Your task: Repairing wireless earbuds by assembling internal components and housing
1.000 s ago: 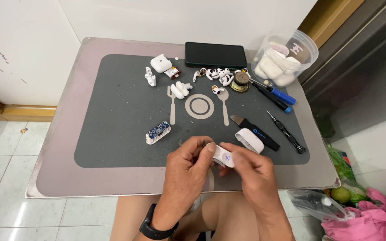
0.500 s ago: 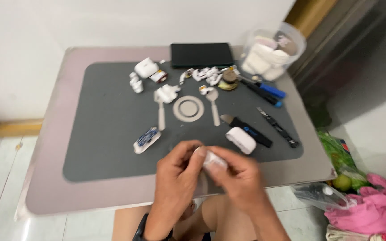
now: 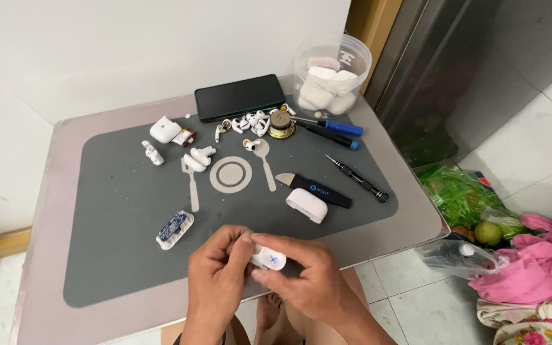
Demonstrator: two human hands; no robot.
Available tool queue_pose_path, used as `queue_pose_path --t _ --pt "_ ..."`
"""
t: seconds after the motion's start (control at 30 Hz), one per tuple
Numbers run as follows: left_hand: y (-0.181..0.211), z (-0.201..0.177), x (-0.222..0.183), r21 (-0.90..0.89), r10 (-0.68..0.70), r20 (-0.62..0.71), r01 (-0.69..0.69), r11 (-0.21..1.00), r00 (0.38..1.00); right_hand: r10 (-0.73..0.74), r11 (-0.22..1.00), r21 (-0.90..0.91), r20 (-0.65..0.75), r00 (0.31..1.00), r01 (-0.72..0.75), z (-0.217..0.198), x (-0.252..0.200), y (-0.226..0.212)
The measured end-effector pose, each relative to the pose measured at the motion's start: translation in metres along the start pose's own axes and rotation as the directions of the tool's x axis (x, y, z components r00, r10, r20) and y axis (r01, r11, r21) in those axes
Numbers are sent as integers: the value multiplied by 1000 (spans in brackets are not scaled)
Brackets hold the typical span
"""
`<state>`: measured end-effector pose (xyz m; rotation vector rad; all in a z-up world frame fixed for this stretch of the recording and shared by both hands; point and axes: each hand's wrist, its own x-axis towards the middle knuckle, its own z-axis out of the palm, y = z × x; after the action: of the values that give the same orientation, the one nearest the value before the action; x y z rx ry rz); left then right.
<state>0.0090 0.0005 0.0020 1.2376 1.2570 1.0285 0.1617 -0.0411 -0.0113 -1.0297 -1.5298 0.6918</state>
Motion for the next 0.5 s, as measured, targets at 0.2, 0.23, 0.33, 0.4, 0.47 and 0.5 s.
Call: queue_pose_path --t 0.2,0.23,0.33,0.4,0.47,0.5 --pt "-25 6 -5 167 297 -163 -270 948 941 83 996 48 -42 996 -81 10 -5 13" --pt "-21 5 -11 144 291 -158 -269 952 944 96 994 -35 -64 993 -99 10 -5 16" --pt "-6 -7 -31 162 264 -154 -239 957 952 69 976 -195 -122 990 -92 17 10 13" --pt "-11 -19 -40 187 237 -125 -212 959 963 38 952 -292 -180 983 -90 22 24 5" --pt "-35 -32 -43 250 378 -226 -322 913 898 214 888 -378 -165 963 -262 26 36 1" --pt "-27 -40 -44 249 377 -224 -321 914 899 216 887 -379 -167 962 -265 27 39 1"
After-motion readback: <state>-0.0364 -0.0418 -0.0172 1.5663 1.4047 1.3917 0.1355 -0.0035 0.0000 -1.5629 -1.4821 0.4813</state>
